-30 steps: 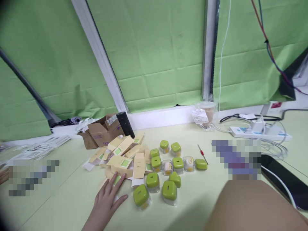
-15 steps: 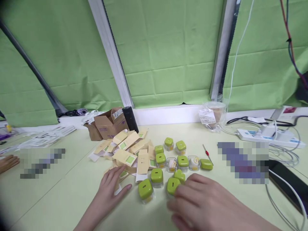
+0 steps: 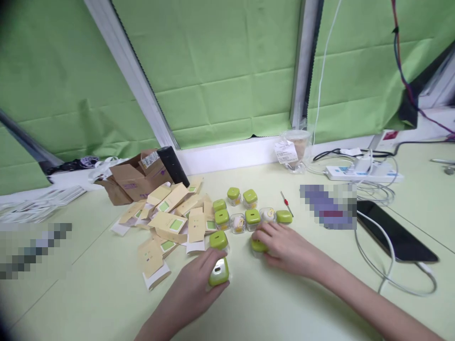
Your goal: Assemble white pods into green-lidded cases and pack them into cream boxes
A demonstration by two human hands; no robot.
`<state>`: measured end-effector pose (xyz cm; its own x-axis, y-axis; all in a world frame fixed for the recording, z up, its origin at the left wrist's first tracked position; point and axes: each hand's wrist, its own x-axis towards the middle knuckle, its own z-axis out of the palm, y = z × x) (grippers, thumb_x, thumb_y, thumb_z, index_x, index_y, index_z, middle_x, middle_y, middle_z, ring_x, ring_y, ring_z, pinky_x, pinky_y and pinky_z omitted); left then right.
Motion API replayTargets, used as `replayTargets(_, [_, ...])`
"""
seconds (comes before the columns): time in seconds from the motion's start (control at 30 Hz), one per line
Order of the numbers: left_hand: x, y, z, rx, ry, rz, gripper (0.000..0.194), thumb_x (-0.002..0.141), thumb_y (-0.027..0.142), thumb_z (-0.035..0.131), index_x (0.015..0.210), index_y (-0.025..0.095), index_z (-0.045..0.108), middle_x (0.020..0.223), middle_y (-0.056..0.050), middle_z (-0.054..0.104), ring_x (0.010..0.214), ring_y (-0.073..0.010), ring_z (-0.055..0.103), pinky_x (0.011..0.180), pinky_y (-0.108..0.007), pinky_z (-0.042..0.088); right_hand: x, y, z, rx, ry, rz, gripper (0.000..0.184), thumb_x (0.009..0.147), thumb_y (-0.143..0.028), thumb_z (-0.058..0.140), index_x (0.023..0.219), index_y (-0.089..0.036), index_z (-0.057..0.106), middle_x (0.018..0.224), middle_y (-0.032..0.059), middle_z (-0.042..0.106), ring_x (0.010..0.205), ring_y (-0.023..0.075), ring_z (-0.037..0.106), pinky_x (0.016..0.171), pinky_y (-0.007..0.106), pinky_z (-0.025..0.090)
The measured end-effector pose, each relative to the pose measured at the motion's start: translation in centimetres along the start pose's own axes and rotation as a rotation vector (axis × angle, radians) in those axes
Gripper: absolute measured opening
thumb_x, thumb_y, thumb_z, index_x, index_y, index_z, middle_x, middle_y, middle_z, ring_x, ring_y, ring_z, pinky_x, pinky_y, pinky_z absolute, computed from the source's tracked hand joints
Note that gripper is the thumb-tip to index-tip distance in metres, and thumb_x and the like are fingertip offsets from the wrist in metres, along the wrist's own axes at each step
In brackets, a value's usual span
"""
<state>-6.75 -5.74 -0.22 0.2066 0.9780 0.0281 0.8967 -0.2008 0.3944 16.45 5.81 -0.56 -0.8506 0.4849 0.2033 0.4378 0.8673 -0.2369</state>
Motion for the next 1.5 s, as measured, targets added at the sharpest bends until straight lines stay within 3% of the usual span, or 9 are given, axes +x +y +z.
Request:
replayTargets(0.3, [4.8, 3.3, 1.7, -0.380, 0.011, 0.100, 0.043, 0.075, 0.029, 0.067, 0.115, 0.020, 0.052, 0.115, -0.010, 0.061, 0.110, -0.0295, 0.055, 0.089, -0.040, 0.041, -1.2, 0.9, -1.8, 0.215, 0.148, -0.035, 0.028, 0.086, -0.014, 0.049, 0.110, -0.023, 0.059, 0.114, 0.0083, 0.059, 0.111, 0.0237, 0.053, 0.090, 0.040, 0.046])
replayTargets(0.47, [5.5, 3.9, 1.1, -0.929, 0.275, -0.109, 0.042, 0.078, 0.037, 0.065, 0.114, 0.022, 0.051, 0.116, -0.007, 0.060, 0.108, -0.0221, 0.054, 0.090, -0.033, 0.039, -0.9, 0.5, -1.6, 0.273, 0.311, -0.002, 0.024, 0.089, -0.011, 0.045, 0.107, -0.020, 0.057, 0.096, 0.0076, 0.062, 0.095, 0.0210, 0.056, 0.082, 0.038, 0.047])
replayTargets(0.57, [5.6, 3.8, 0.6, -1.402, 0.388, -0.251, 0.029, 0.083, 0.040, 0.058, 0.103, 0.020, 0.053, 0.104, -0.006, 0.064, 0.087, -0.0152, 0.058, 0.073, -0.026, 0.042, -0.7, -0.3, -1.1, 0.230, 0.196, -0.048, 0.015, 0.087, -0.019, 0.055, 0.100, -0.020, 0.061, 0.090, 0.0059, 0.061, 0.087, 0.0207, 0.057, 0.076, 0.036, 0.046])
replayTargets(0.67, [5.6, 3.6, 0.7, -1.729, 0.309, -0.331, 0.024, 0.081, 0.039, 0.059, 0.091, 0.018, 0.054, 0.086, -0.003, 0.064, 0.065, -0.0112, 0.054, 0.059, -0.024, 0.040, -0.6, -1.3, -0.5, 0.145, 0.025, -0.100, 0.015, 0.086, -0.028, 0.060, 0.098, -0.021, 0.065, 0.085, 0.0049, 0.061, 0.080, 0.0206, 0.056, 0.069, 0.034, 0.046])
replayTargets(0.8, [4.9, 3.3, 1.1, -1.956, 0.237, -0.425, 0.018, 0.082, 0.034, 0.051, 0.083, 0.016, 0.056, 0.076, -0.004, 0.063, 0.062, -0.0131, 0.055, 0.058, -0.026, 0.041, -0.5, -2.0, 0.0, 0.323, 0.029, -0.028, 0.008, 0.088, -0.023, 0.055, 0.091, -0.021, 0.062, 0.081, 0.0026, 0.060, 0.076, 0.0174, 0.057, 0.067, 0.031, 0.047])
replayTargets(0.97, [5.0, 4.4, 1.9, -1.961, 0.272, -0.288, 0.023, 0.085, 0.032, 0.053, 0.099, 0.016, 0.062, 0.099, -0.008, 0.067, 0.081, -0.0156, 0.061, 0.071, -0.027, 0.046, -0.5, -1.8, -0.2, 0.858, 0.334, 0.181, 0.009, 0.083, -0.025, 0.060, 0.088, -0.021, 0.054, 0.078, 0.0008, 0.060, 0.068, 0.0137, 0.059, 0.062, 0.027, 0.051])
replayTargets(1.07, [5.6, 5.7, 3.0, -1.957, 0.296, -0.141, 0.024, 0.085, 0.026, 0.057, 0.107, 0.021, 0.061, 0.113, -0.006, 0.065, 0.106, -0.0190, 0.058, 0.091, -0.032, 0.044, -0.4, -1.7, -0.3, 0.981, 0.483, 0.211, 0.014, 0.081, -0.026, 0.065, 0.087, -0.021, 0.054, 0.077, 0.0009, 0.060, 0.069, 0.0139, 0.059, 0.063, 0.027, 0.051])
replayTargets(1.23, [5.4, 6.4, 5.2, -1.922, 0.221, -0.197, 0.030, 0.080, 0.026, 0.064, 0.110, 0.020, 0.062, 0.120, -0.008, 0.064, 0.119, -0.0241, 0.053, 0.103, -0.039, 0.040, -0.2, -1.9, -0.1, 0.876, 0.555, 0.246, 0.015, 0.081, -0.022, 0.064, 0.071, -0.020, 0.052, 0.076, 0.0016, 0.061, 0.070, 0.0145, 0.058, 0.063, 0.028, 0.050])
replayTargets(1.5, [4.9, 6.1, 4.9, -1.822, 0.259, -0.289, 0.026, 0.076, 0.031, 0.069, 0.100, 0.022, 0.067, 0.109, -0.006, 0.069, 0.110, -0.0237, 0.059, 0.097, -0.038, 0.045, -0.8, -2.0, 0.0, 0.611, 0.565, 0.126, 0.019, 0.083, -0.021, 0.061, 0.102, -0.023, 0.060, 0.087, 0.0029, 0.067, 0.068, 0.0136, 0.059, 0.064, 0.028, 0.052])
